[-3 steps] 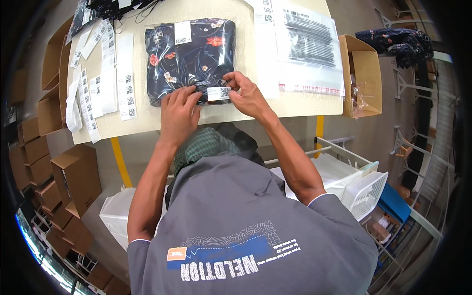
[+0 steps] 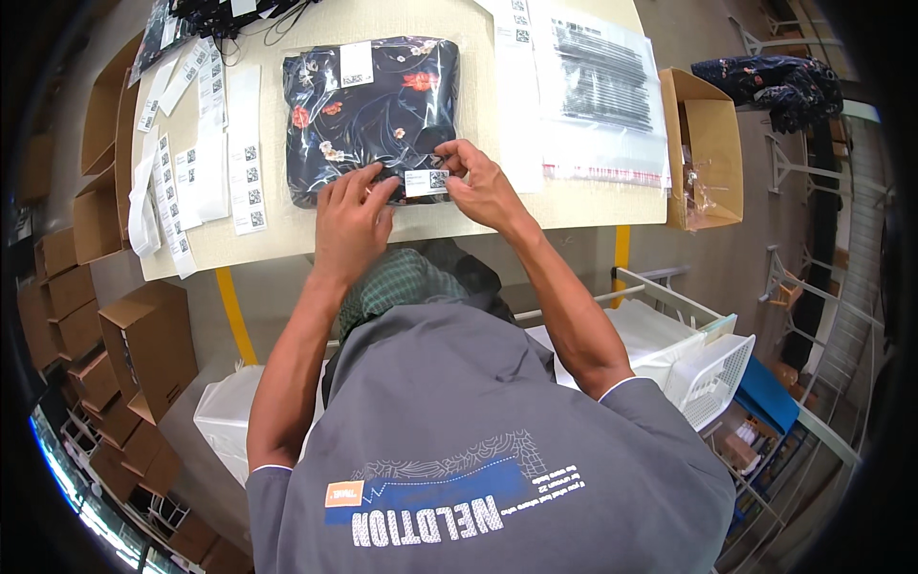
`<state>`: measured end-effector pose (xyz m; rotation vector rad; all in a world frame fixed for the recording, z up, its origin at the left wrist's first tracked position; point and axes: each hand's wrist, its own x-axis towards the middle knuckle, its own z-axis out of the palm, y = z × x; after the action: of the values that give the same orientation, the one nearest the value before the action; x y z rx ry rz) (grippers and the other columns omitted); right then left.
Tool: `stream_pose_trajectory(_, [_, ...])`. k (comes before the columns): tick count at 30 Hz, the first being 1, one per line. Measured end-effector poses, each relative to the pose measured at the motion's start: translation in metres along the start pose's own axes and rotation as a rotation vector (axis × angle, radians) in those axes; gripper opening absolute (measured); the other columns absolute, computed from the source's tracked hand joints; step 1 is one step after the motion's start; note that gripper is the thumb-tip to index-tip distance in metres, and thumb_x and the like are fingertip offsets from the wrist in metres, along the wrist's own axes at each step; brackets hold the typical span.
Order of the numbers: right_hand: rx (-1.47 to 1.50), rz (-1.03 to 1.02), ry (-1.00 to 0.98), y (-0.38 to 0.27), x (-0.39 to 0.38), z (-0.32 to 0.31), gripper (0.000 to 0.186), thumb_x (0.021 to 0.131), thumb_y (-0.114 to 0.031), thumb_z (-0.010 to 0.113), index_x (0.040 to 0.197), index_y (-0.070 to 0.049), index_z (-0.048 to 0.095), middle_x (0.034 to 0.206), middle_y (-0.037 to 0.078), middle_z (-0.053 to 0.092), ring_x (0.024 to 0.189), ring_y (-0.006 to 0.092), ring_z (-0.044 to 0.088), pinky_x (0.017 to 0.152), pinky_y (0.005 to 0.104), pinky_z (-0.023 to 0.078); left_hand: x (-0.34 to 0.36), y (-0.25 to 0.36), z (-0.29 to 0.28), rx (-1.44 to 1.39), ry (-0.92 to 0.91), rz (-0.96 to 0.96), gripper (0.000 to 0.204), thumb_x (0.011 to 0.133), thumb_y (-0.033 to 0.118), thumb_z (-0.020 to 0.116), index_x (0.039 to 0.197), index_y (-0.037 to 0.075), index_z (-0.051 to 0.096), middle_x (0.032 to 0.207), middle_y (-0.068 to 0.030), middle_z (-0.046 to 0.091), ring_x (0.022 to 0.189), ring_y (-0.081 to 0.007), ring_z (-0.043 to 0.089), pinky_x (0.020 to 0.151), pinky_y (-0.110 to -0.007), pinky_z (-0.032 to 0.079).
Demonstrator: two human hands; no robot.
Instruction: The person repeatedly picks up folded floral-patterned garments, places them into clear plastic bags, seals the bags, and affixes printed labels to the outside. The person stacks the finished packages on the table.
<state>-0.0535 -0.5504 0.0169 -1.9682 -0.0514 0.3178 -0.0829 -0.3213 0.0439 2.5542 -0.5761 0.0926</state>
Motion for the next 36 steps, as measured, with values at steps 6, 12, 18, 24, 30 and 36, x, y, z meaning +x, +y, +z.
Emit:
stream_pose_trajectory(6, [0.023,0.044,0.018,-0.001,-0.003,0.000,0.040,0.082,-0.004,0.051,0.121,0.003,0.058,0.093,0.017,0.068,0.084,0.0281,0.067,0.080,0.0369,0.053,-0.001,-0.005,0.009,0.109,-0.031,0.129,0.042,0.078,0.010,0.073,0.119,0.020,0.071,0.139,-0.0071,0.053,0.123,-0.0277,0.052,0.100,-0.042,0.040])
stream_pose_trajectory(12, [-0.079,-0.032,0.353,-0.014,-0.017,0.012,0.028,0.082,-0.001,0.054,0.109,0.001,0.061,0.089,0.017,0.067,0.079,0.0300,0.066,0.075,0.0381,0.053,0.000,-0.008,0.008,0.101,-0.036,0.135,0.044,0.077,0.011,0.073,0.120,0.019,0.069,0.141,-0.0091,0.052,0.124,-0.0275,0.052,0.101,-0.043,0.039])
stream_pose_trajectory(18, [0.141,-0.107,0.237,-0.026,-0.019,0.039,0.017,0.085,0.000,0.053,0.096,0.001,0.066,0.085,0.016,0.068,0.077,0.0278,0.068,0.072,0.0367,0.054,0.005,-0.001,0.007,0.133,0.028,0.134,0.041,0.076,0.016,0.074,0.117,0.016,0.070,0.145,-0.0095,0.049,0.128,-0.0265,0.049,0.102,-0.044,0.036])
stream_pose_trajectory(24, [0.233,0.202,0.487,-0.003,-0.014,0.013,0.020,0.090,-0.003,0.052,0.102,0.005,0.066,0.089,0.013,0.072,0.078,0.0168,0.070,0.074,0.0317,0.057,0.000,-0.011,0.001,0.122,0.003,0.038,0.050,0.075,0.016,0.077,0.124,0.021,0.069,0.151,-0.0095,0.043,0.133,-0.0285,0.044,0.108,-0.046,0.033])
stream_pose_trajectory(30, [0.204,0.109,0.322,0.016,-0.007,0.025,0.022,0.089,-0.006,0.054,0.104,0.002,0.067,0.090,0.016,0.071,0.080,0.0221,0.070,0.076,0.0346,0.056,0.009,0.000,0.002,0.156,0.020,0.052,0.040,0.079,0.023,0.075,0.118,0.021,0.072,0.151,-0.0086,0.043,0.137,-0.0279,0.042,0.113,-0.049,0.028])
stream_pose_trajectory(36, [0.048,0.249,0.338,0.001,-0.011,0.005,0.033,0.092,-0.020,0.062,0.110,0.007,0.063,0.091,0.018,0.070,0.074,0.0226,0.070,0.068,0.0338,0.056,-0.008,-0.046,-0.016,0.085,0.280,-0.247,0.044,0.086,0.023,0.075,0.123,0.003,0.063,0.136,-0.0215,0.055,0.121,-0.0382,0.055,0.100,-0.045,0.045])
